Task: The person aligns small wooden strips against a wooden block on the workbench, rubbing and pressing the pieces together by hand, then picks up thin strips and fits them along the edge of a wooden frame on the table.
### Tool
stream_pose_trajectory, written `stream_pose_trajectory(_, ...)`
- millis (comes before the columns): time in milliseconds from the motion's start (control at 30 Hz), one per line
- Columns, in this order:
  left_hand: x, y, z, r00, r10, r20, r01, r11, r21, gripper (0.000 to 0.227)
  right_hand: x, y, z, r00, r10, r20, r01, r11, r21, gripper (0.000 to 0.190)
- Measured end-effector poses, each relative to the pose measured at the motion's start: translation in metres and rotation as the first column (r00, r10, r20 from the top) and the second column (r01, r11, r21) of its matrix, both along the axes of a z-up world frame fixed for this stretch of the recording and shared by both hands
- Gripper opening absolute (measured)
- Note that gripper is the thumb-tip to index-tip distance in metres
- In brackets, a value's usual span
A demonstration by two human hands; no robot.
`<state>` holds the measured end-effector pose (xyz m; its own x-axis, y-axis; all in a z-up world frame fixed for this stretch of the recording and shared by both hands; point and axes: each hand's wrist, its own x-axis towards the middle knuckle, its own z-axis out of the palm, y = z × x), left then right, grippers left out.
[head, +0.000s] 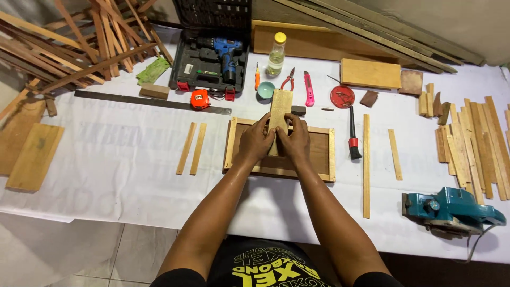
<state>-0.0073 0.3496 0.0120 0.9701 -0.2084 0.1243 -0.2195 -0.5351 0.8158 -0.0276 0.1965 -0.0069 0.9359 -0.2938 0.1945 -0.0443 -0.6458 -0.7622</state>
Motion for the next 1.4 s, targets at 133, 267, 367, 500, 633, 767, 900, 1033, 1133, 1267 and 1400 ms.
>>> stream_pose_trajectory(133,0.002,0.043,-0.007,0.997,0.050,0.057,-0.049,0.999,-0.010,0.057,0.006,0.044,0.006,0.999,0.050,0.014,-0.050,0.999,-0.014,0.049)
stream_pose_trajectory(267,0.014,0.097,-0.027,0.992,0.089,0.085,-0.090,0.996,-0.002,0.057,0.017,0.099,0.007,0.997,0.057,-0.059,-0.058,0.998,-0.016,0.053)
stream_pose_trajectory(367,0.028,0.148,-0.024,0.995,0.089,0.035,-0.087,0.995,-0.043,0.057,0.029,0.148,0.006,0.995,0.055,-0.086,-0.053,0.998,0.015,0.052)
stream_pose_trajectory(500,0.042,0.232,-0.012,0.986,0.066,-0.150,-0.058,0.997,0.058,0.059,0.041,0.230,-0.005,0.997,0.047,-0.068,-0.049,0.999,-0.022,0.051)
stream_pose_trajectory(633,0.053,0.318,-0.027,0.973,0.041,-0.225,-0.023,0.996,0.085,0.061,0.048,0.314,-0.009,0.980,0.036,-0.195,-0.041,0.999,-0.023,0.052)
stream_pose_trajectory(767,0.055,0.381,-0.075,0.980,-0.011,-0.200,0.023,0.998,0.057,0.065,0.041,0.378,-0.026,0.974,0.059,-0.219,-0.064,0.998,-0.015,0.048)
stream_pose_trajectory(900,0.050,0.422,-0.077,0.939,-0.007,-0.345,0.046,0.993,0.105,0.064,0.037,0.420,-0.036,0.962,0.066,-0.266,-0.072,0.997,-0.013,0.048)
stream_pose_trajectory(1033,0.047,0.440,-0.095,0.942,0.003,-0.335,0.031,0.995,0.095,0.063,0.036,0.441,-0.047,0.949,0.045,-0.313,-0.045,0.999,0.006,0.048)
stream_pose_trajectory(1133,0.046,0.445,-0.110,0.948,0.026,-0.317,-0.010,0.999,0.050,0.063,0.037,0.447,-0.056,0.961,0.035,-0.276,-0.056,0.996,-0.069,0.044)
stream_pose_trajectory(1267,0.048,0.448,-0.113,0.940,-0.012,-0.341,0.033,0.998,0.055,0.065,0.036,0.447,-0.048,0.943,0.031,-0.332,-0.033,0.999,-0.001,0.044)
stream_pose_trajectory(1400,0.050,0.447,-0.116,0.950,-0.039,-0.311,0.053,0.998,0.039,0.066,0.035,0.445,-0.053,0.953,0.023,-0.302,-0.029,0.999,-0.014,0.044)
